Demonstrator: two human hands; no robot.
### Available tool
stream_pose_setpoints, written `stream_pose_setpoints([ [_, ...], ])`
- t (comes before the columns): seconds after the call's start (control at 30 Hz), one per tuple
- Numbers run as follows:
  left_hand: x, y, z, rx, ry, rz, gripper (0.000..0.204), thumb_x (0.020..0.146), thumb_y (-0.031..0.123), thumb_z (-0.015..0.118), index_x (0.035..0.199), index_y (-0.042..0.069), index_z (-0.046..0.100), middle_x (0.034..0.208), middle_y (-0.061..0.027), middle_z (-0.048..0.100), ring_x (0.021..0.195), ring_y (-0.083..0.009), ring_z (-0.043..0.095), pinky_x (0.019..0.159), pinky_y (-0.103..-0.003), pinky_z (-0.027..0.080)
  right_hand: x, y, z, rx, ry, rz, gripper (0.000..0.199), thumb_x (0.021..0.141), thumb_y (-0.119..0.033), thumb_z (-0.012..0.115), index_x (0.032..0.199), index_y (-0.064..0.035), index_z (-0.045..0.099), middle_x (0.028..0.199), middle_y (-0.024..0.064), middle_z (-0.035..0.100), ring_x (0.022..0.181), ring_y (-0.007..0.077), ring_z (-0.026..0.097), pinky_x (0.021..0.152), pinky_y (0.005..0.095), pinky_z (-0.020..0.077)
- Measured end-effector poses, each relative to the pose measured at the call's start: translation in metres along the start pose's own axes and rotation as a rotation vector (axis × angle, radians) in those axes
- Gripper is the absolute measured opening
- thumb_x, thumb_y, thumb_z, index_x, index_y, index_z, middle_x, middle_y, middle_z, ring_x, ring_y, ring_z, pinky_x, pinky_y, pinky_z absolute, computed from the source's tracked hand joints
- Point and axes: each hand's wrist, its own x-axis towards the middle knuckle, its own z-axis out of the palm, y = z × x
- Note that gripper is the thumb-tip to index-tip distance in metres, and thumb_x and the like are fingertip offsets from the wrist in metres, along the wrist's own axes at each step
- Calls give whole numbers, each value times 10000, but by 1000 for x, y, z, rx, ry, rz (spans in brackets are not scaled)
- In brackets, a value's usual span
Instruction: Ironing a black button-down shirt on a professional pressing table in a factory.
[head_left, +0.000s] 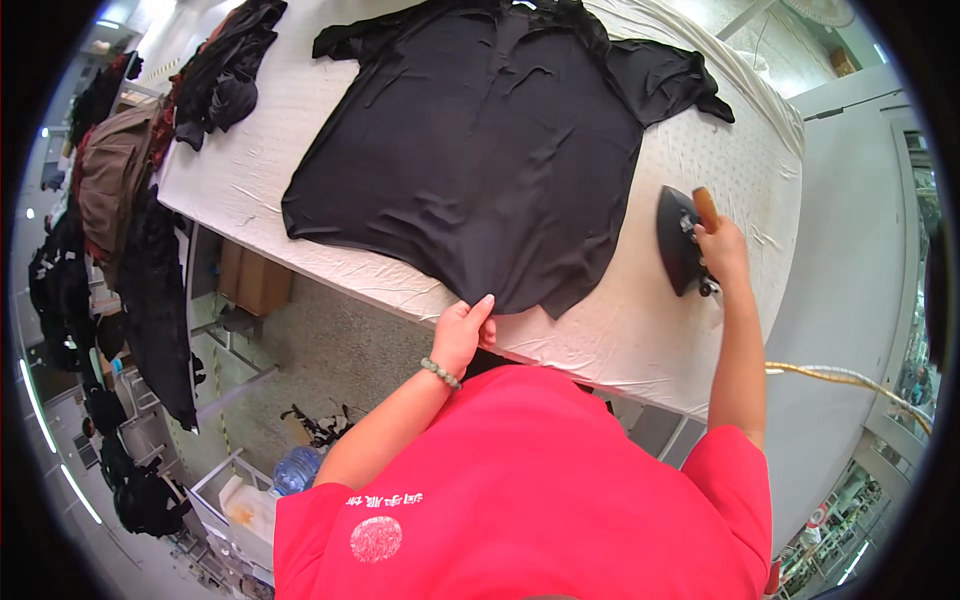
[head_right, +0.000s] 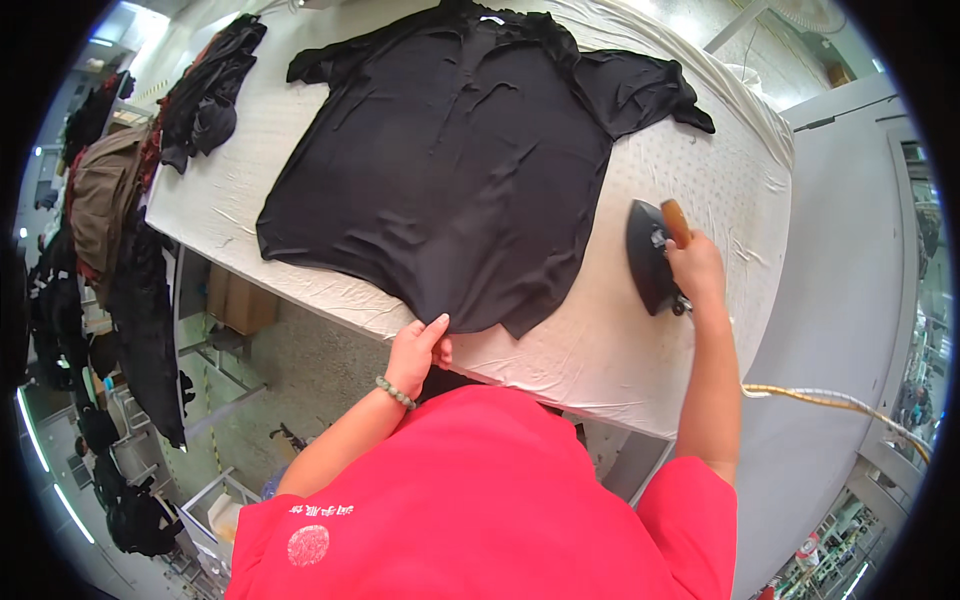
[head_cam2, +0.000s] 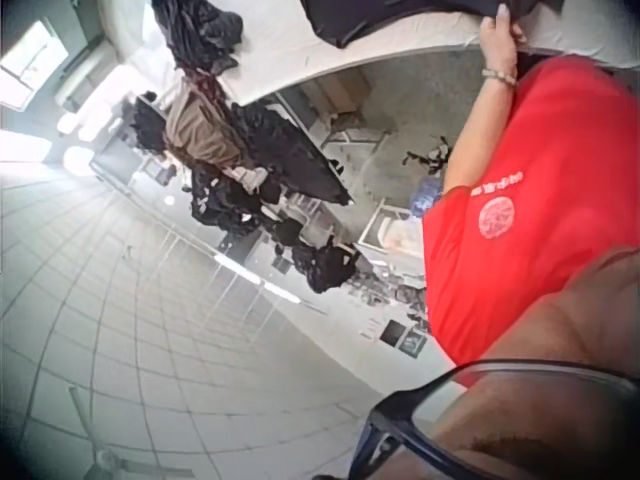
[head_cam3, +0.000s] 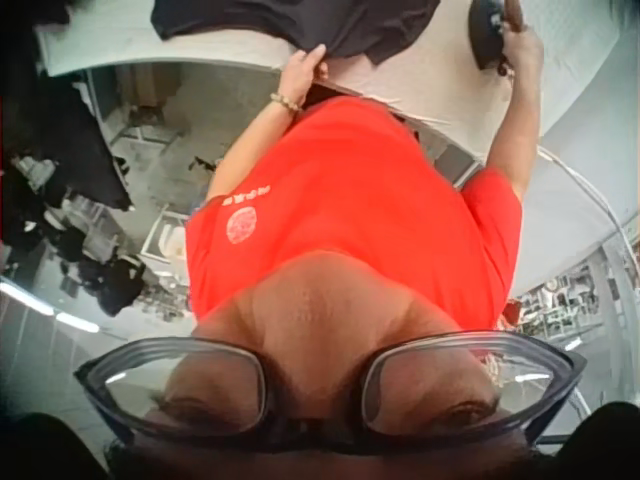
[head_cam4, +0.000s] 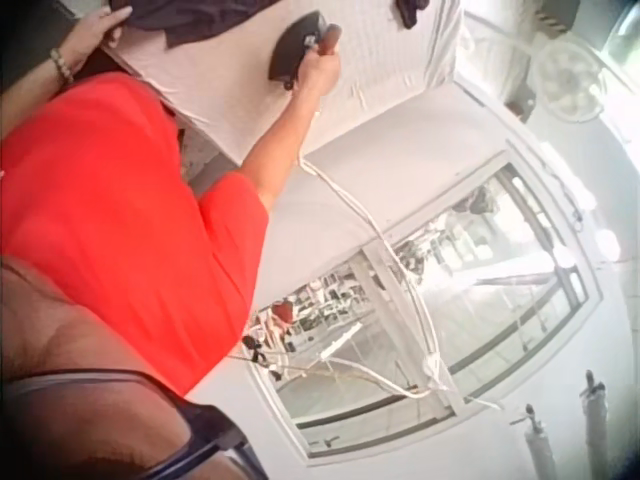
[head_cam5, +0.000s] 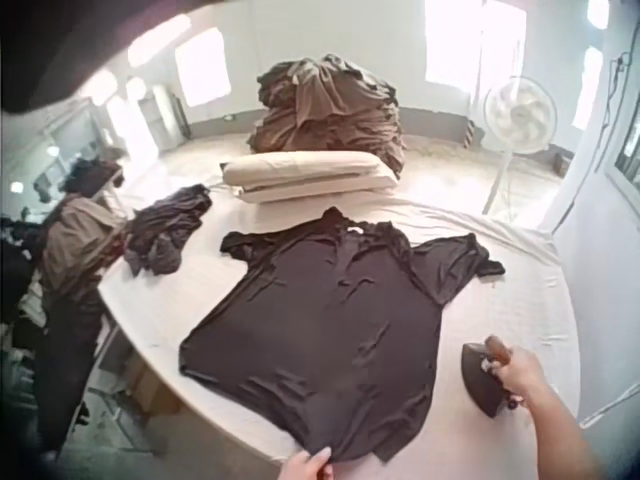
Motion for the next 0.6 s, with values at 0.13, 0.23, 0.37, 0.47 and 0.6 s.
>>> stream_pose_setpoints([
  [0.13,27,30,-53,413,39,72,317,1022,344,646,845,82,643,666,-4,598,551,-117,567,558,-272,468,-27,-1,0,-73,131,46,341,931,-278,706,1175,-44,658,1066,207,715,993,417,683,863,495,531],
  [0.23,75,91,-148,640,352,587,236,963,243,716,1051,38,637,958,-72,619,882,-167,588,830,-338,508,-73,-40,6,-63,518,-163,285,927,-222,705,1143,-40,667,1073,184,710,952,398,687,855,479,540],
  [0.37,139,141,-315,1199,966,1003,418,911,289,763,1187,8,623,1024,-139,661,927,-276,643,885,-390,520,-144,-82,94,502,250,3,274,932,-188,725,1113,8,660,959,131,729,802,192,696,735,349,558],
  [0.47,135,175,-311,1152,661,460,466,890,328,785,1170,-3,614,926,-130,663,852,-301,643,859,-410,522,-205,-124,168,550,-43,321,342,892,-318,761,997,-4,676,781,93,710,729,220,695,689,373,559],
  [0.6,154,177,-344,1362,435,373,400,910,281,775,1124,-8,599,866,-82,665,805,-253,644,818,-391,526,-203,-142,151,922,-312,424,268,915,-291,719,877,-32,661,664,52,648,577,164,642,531,335,517],
])
